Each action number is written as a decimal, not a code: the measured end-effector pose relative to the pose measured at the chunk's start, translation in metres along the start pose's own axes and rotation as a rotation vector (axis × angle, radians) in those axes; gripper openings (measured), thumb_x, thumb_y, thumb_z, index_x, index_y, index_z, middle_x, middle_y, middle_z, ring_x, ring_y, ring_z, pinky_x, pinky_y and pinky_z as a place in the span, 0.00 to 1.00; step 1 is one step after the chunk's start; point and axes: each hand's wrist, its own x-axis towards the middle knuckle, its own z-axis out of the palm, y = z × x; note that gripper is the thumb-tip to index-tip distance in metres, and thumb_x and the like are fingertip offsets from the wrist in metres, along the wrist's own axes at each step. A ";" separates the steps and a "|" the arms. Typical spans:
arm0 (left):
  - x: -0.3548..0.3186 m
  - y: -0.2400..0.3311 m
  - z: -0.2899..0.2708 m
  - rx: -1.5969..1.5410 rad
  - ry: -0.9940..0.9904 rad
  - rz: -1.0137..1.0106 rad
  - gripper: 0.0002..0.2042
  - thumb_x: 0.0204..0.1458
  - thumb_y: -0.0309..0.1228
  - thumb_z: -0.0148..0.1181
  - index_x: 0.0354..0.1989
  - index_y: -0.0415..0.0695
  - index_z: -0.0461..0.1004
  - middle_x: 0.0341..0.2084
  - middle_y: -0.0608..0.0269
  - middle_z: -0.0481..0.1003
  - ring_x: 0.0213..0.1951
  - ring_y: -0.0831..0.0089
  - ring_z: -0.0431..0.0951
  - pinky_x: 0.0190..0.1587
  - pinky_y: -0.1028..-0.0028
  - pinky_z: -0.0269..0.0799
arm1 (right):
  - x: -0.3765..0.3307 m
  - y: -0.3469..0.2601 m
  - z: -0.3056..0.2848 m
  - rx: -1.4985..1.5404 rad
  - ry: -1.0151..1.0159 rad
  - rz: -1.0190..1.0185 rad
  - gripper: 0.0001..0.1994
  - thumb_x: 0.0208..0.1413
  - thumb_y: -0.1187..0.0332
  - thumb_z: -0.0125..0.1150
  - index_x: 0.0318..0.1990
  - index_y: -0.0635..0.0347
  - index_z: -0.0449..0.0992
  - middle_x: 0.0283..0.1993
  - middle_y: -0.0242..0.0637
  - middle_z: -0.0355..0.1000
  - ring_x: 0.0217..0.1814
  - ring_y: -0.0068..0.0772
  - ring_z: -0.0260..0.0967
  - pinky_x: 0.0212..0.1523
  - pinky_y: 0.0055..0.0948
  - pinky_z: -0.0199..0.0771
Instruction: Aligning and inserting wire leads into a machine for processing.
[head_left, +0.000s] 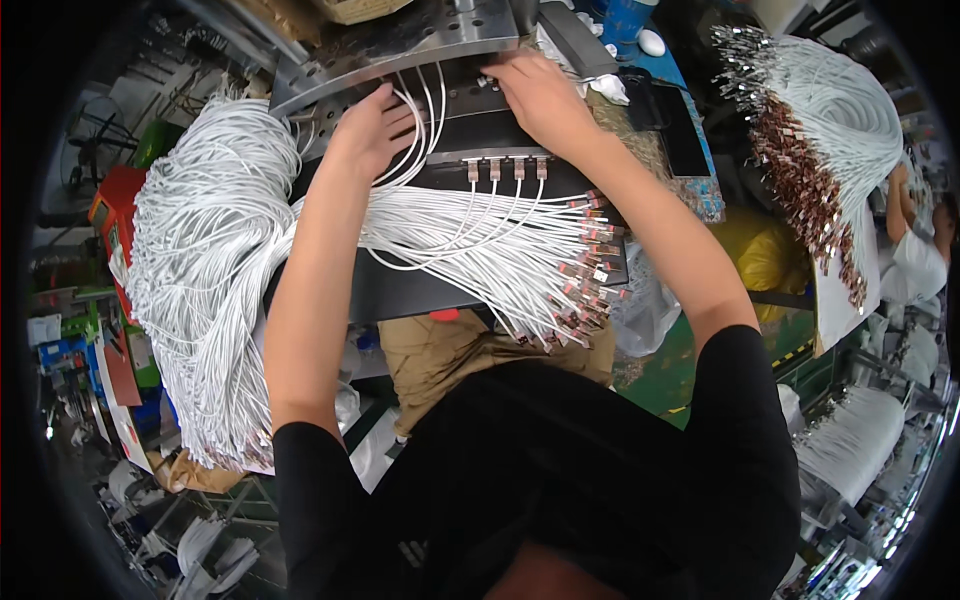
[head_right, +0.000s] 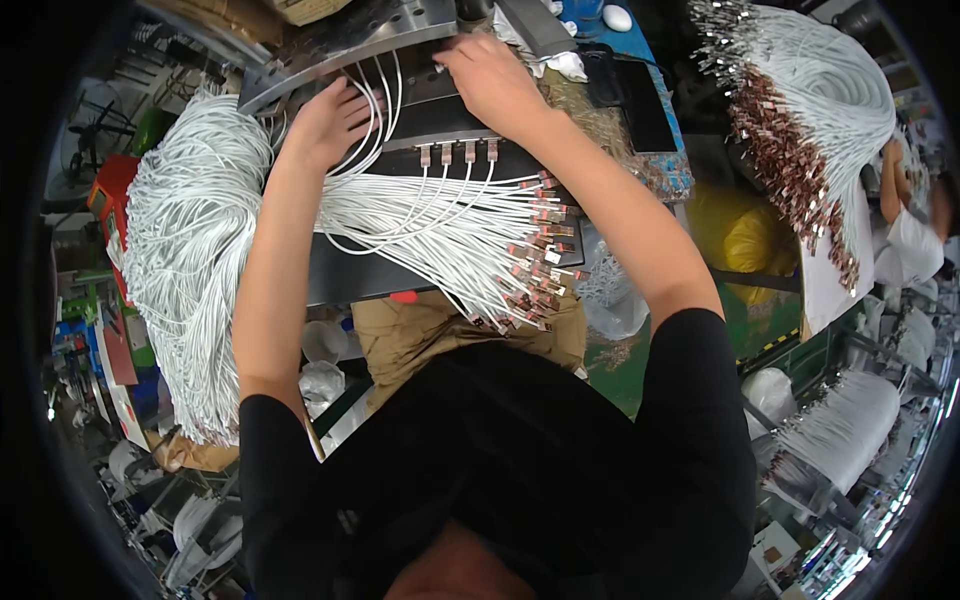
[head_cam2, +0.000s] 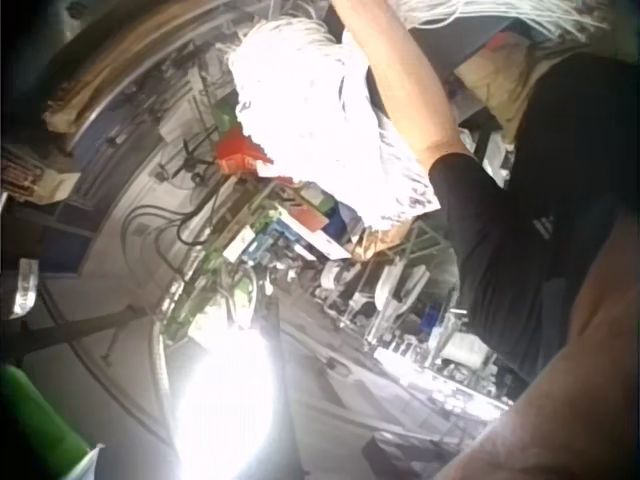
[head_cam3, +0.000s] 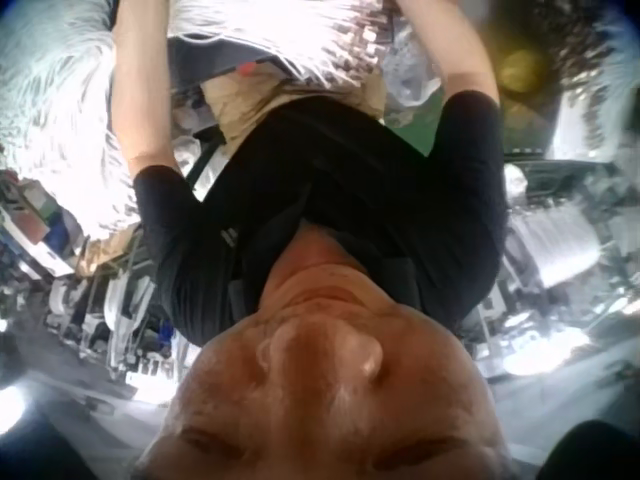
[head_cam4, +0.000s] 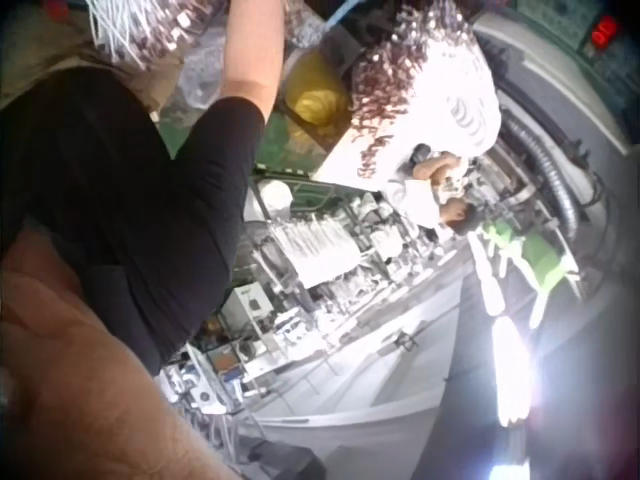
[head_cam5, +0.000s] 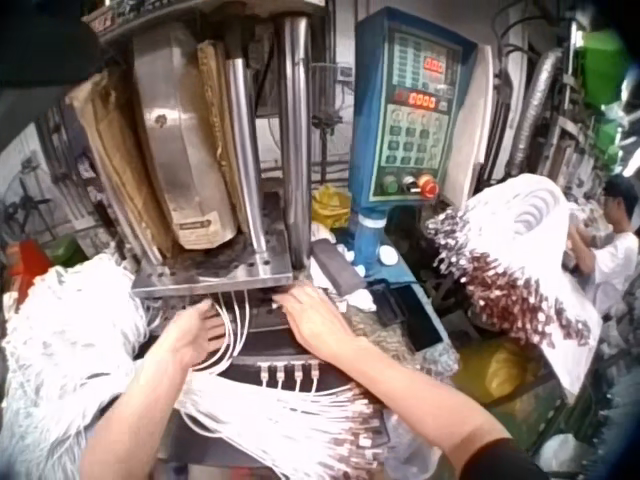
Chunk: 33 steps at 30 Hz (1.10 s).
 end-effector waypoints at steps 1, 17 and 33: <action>0.008 -0.003 -0.002 -0.174 -0.132 -0.211 0.20 0.68 0.42 0.50 0.51 0.33 0.71 0.32 0.60 0.80 0.36 0.64 0.79 0.39 0.64 0.72 | 0.004 0.007 0.013 0.008 -0.009 -0.011 0.10 0.59 0.68 0.60 0.41 0.66 0.80 0.39 0.47 0.74 0.44 0.54 0.72 0.46 0.44 0.75; -0.059 0.027 -0.032 0.101 -0.340 -0.137 0.19 0.66 0.46 0.53 0.41 0.40 0.79 0.23 0.73 0.68 0.25 0.82 0.62 0.30 0.79 0.59 | 0.112 0.052 0.073 -0.124 -0.095 0.489 0.15 0.56 0.52 0.63 0.36 0.55 0.80 0.34 0.36 0.79 0.43 0.39 0.76 0.44 0.43 0.75; -0.113 0.024 -0.212 0.806 0.656 0.415 0.26 0.67 0.44 0.52 0.18 0.39 0.72 0.15 0.62 0.70 0.19 0.73 0.66 0.25 0.72 0.60 | 0.015 0.004 0.028 -0.014 -0.287 0.369 0.14 0.58 0.60 0.65 0.46 0.56 0.82 0.43 0.45 0.75 0.48 0.51 0.71 0.52 0.44 0.70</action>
